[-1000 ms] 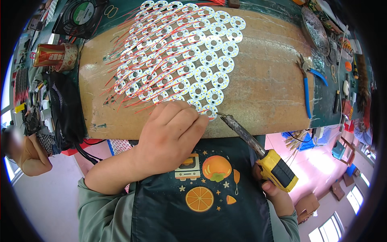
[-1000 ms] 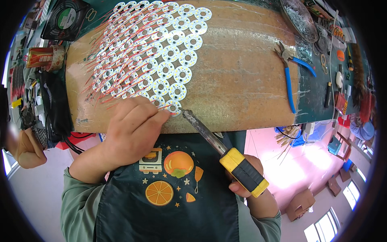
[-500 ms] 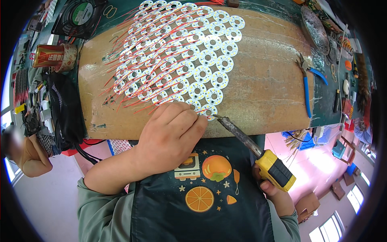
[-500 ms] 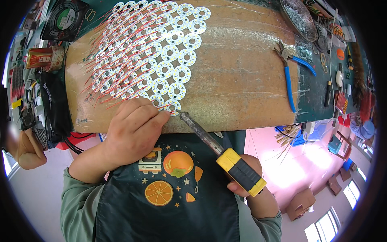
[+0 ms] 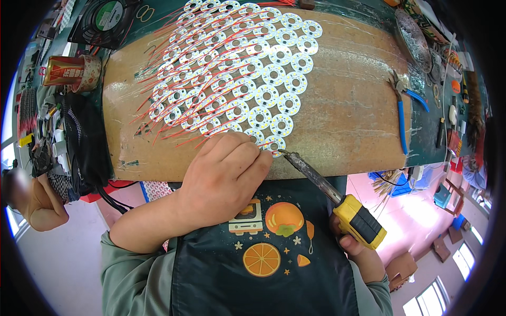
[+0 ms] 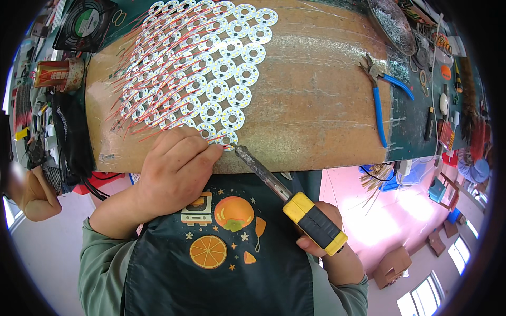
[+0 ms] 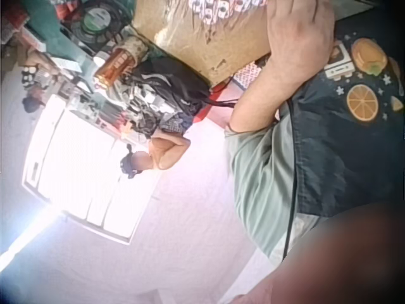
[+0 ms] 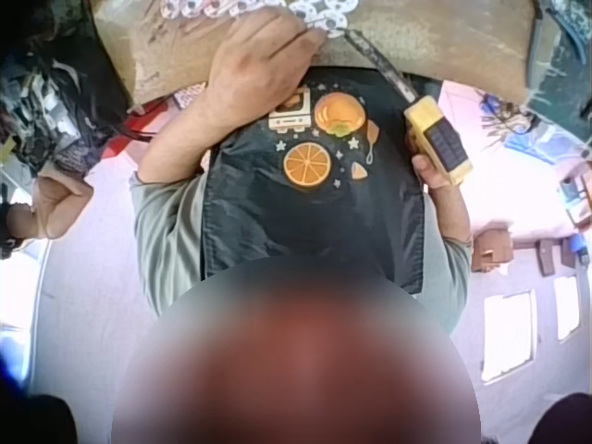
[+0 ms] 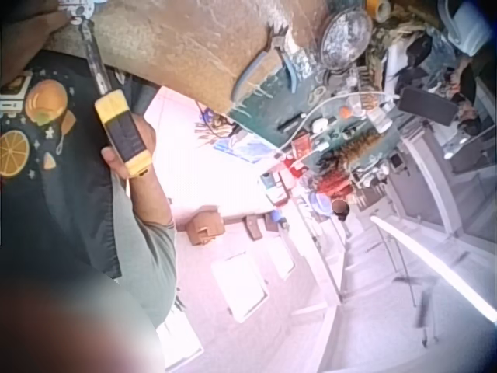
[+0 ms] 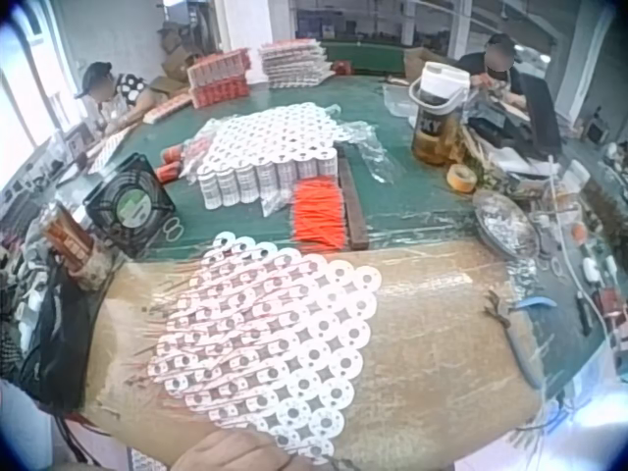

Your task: The person solders red wires onto a large grid of circular LED components using a soldering iron and solder wire.

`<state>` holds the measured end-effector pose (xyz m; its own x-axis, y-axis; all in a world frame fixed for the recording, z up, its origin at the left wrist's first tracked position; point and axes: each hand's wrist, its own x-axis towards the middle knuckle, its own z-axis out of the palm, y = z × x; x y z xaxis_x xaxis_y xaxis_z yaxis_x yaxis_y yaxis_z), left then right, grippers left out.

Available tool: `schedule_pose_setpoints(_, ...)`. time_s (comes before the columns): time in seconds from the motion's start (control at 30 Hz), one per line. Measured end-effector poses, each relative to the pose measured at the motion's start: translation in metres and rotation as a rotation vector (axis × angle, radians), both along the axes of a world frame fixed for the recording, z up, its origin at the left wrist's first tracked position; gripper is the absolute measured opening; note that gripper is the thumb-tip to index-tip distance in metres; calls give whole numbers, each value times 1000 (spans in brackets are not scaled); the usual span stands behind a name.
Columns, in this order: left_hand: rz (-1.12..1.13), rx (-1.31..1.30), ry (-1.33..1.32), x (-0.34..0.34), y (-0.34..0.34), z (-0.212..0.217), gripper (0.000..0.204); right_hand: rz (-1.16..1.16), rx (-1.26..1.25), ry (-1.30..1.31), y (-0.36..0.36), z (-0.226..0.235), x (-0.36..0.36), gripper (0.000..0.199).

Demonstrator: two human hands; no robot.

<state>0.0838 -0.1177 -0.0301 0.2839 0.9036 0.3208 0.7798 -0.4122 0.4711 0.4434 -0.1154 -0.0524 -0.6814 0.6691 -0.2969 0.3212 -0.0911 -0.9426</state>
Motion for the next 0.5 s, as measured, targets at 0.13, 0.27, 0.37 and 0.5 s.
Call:
schedule_pose_setpoints(0.13, 1, -8, -1, 0, 0, 1, 32, -170, -97, 145, -7, 6, -11, 48)
schedule_pose_setpoints(0.27, 2, -6, 7, 0, 0, 0, 32, -192, -120, 177, -3, 8, -17, 50)
schedule_pose_setpoints(0.37, 8, -14, -2, 0, 0, -1, 33, -177, -102, 166, -2, 6, -19, 51)
schedule_pose_setpoints(0.5, 33, 8, -67, -2, 0, 6, 31, -157, -80, 144, 2, 11, -26, 52)
